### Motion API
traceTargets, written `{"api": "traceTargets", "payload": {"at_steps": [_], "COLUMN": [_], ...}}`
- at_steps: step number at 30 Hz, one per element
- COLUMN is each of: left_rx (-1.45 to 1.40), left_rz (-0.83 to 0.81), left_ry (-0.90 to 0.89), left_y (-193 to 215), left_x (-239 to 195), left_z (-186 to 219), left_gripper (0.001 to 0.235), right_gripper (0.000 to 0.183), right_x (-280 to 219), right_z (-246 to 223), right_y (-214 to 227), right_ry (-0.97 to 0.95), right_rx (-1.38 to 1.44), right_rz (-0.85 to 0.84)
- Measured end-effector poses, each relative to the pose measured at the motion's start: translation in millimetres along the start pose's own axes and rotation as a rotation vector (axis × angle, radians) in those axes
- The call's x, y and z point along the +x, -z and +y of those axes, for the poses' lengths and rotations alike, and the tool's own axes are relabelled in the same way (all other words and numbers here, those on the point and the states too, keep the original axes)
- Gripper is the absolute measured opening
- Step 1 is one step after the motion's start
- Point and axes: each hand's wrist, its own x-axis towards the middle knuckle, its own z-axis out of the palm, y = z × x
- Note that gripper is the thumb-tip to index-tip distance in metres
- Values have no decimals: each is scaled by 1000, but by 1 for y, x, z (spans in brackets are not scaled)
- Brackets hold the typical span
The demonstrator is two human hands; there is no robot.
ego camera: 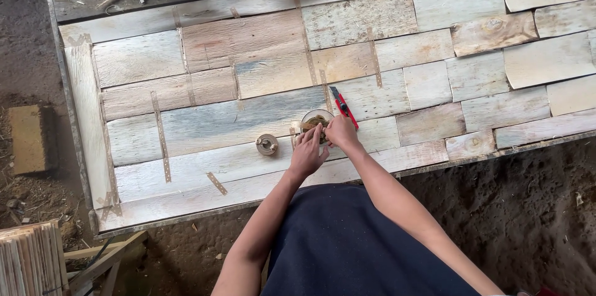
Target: Gluing and trimming thin decorative wood strips onto a larger wooden panel to create a pattern
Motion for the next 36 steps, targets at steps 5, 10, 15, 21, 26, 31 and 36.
{"api": "traceTargets", "payload": {"at_steps": [5,10,15,21,26,31,36], "left_rx": [24,27,43,93,151,180,237], "left_rz": [10,2,-61,-126,-147,-183,-209], "left_ry": [-13,-13,-17,-24,5,43,83], "left_y": [-6,-1,8,13,34,23,21], "left_x": [-1,0,-1,2,6,6,7], "left_z": [-3,0,6,7,18,12,13], "left_gripper": [81,80,90,91,91,89,85], "right_gripper": [17,24,21,20,22,22,24], "right_x": [-10,-1,8,33,32,27,24], "right_z": [-10,-6,4,21,22,19,19], "right_y": [5,0,-9,-21,-23,-20,-18], "right_ry": [-7,-16,-12,-39,4,37,48], "right_rx": [2,73,68,36,39,75,80], "right_rz": [4,-12,-9,-81,-67,-60,-44]}}
